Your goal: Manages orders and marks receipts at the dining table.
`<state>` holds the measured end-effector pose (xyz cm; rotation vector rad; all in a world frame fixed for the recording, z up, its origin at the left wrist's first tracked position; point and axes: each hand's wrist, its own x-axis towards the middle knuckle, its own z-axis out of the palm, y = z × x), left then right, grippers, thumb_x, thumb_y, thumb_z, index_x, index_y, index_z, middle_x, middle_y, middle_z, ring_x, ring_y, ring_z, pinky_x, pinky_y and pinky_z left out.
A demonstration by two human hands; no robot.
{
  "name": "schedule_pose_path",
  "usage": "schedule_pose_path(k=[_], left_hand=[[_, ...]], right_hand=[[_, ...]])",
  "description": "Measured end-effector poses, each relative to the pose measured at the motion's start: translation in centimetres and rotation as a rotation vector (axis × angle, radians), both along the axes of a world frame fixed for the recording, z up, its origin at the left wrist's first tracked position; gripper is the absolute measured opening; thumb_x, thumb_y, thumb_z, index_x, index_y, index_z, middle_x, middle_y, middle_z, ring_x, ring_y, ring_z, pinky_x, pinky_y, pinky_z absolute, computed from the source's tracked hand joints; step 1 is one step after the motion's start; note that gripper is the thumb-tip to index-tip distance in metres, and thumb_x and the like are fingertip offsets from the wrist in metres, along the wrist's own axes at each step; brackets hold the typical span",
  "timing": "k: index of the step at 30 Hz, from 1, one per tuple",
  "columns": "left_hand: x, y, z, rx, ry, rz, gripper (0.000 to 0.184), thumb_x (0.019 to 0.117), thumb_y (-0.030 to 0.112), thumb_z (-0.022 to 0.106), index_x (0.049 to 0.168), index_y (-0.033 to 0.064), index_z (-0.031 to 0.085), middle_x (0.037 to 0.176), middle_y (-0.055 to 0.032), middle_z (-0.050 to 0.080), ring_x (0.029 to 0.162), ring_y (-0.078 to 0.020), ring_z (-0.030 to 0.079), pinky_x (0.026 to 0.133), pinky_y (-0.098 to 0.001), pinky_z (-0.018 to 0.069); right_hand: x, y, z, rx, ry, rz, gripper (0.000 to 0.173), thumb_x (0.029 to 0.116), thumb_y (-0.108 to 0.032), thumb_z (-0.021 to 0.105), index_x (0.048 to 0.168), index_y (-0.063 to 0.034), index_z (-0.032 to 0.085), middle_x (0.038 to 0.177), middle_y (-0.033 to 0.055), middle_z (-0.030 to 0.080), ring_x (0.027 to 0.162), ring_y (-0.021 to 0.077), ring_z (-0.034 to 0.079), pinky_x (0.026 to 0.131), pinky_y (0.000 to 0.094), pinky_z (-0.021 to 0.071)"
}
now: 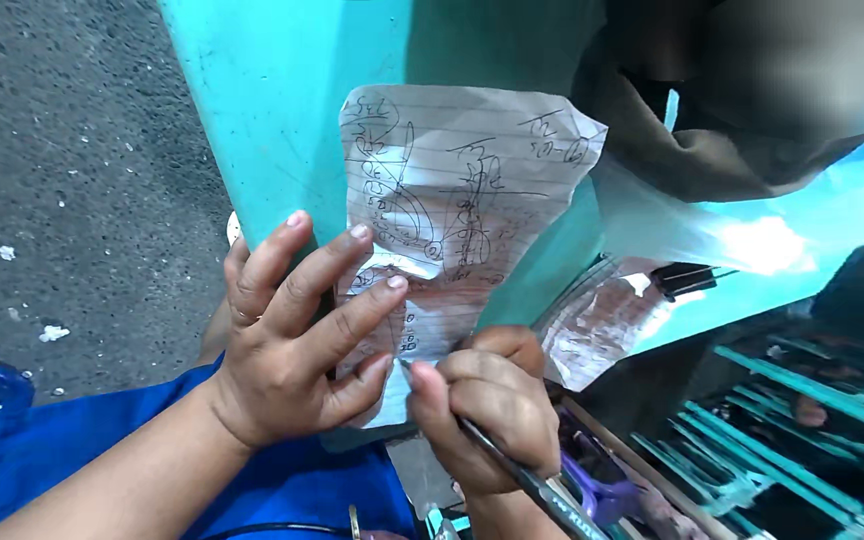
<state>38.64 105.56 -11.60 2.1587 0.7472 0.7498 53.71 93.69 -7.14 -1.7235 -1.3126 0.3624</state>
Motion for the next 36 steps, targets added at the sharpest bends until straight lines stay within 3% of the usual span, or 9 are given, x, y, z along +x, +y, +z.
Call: schedule_pose_path(k=[4,8,12,33,36], left_hand=[[-0.01,0.01,0.04,0.001,0.004,-0.001,0.046,0.0923,0.048,0.063,0.131,0.0231,0.067,0.156,-0.0012,0.047,0.154,-0.0256,0.024,0.125,-0.0542,0.0108],[0.01,-0.01,-0.01,0.007,0.005,-0.001,0.048,0.0926,0.05,0.063,0.132,0.0235,0.065,0.156,-0.0013,0.046,0.153,-0.0251,0.024,0.124,-0.0537,0.0107],[-0.03,-0.03,0.06,0.011,0.014,0.001,0.047,0.0921,0.049,0.062,0.132,0.0237,0.066,0.156,-0.0013,0.047,0.153,-0.0249,0.025,0.124,-0.0541,0.0109],[0.07,0.01,0.0,0.002,0.012,-0.005,0.046,0.093,0.048,0.063,0.132,0.024,0.066,0.156,-0.001,0.047,0.154,-0.0256,0.024,0.125,-0.0548,0.0095],[-0.3,0.23,-0.16,0.012,0.007,-0.018,0.047,0.0933,0.049,0.062,0.132,0.0237,0.065,0.155,-0.0008,0.048,0.153,-0.0252,0.026,0.124,-0.0538,0.0109]], right_hand=[[0.19,0.04,-0.04,0.009,0.049,-0.093,0.028,0.0988,-0.017,0.067,0.075,-0.0158,0.052,0.073,-0.0056,0.057,0.078,0.0031,0.058,0.08,0.0205,0.0482],[0.33,0.17,-0.19,0.014,0.045,0.019,0.027,0.098,-0.017,0.067,0.076,-0.0145,0.052,0.072,-0.004,0.057,0.073,0.0043,0.057,0.079,0.0214,0.0472],[0.17,0.21,-0.19,0.013,0.072,0.004,0.028,0.0943,-0.012,0.068,0.071,-0.0134,0.052,0.067,-0.0034,0.056,0.068,0.0049,0.056,0.073,0.0205,0.0472],[0.11,0.24,-0.2,-0.005,0.051,-0.083,0.028,0.0958,-0.012,0.065,0.073,-0.0149,0.049,0.069,-0.004,0.052,0.071,0.0042,0.054,0.072,0.019,0.047],[0.05,0.91,0.06,-0.008,0.253,-0.062,0.027,0.0958,-0.014,0.068,0.074,-0.0138,0.052,0.066,-0.0044,0.054,0.069,0.0033,0.056,0.075,0.0195,0.0489]])
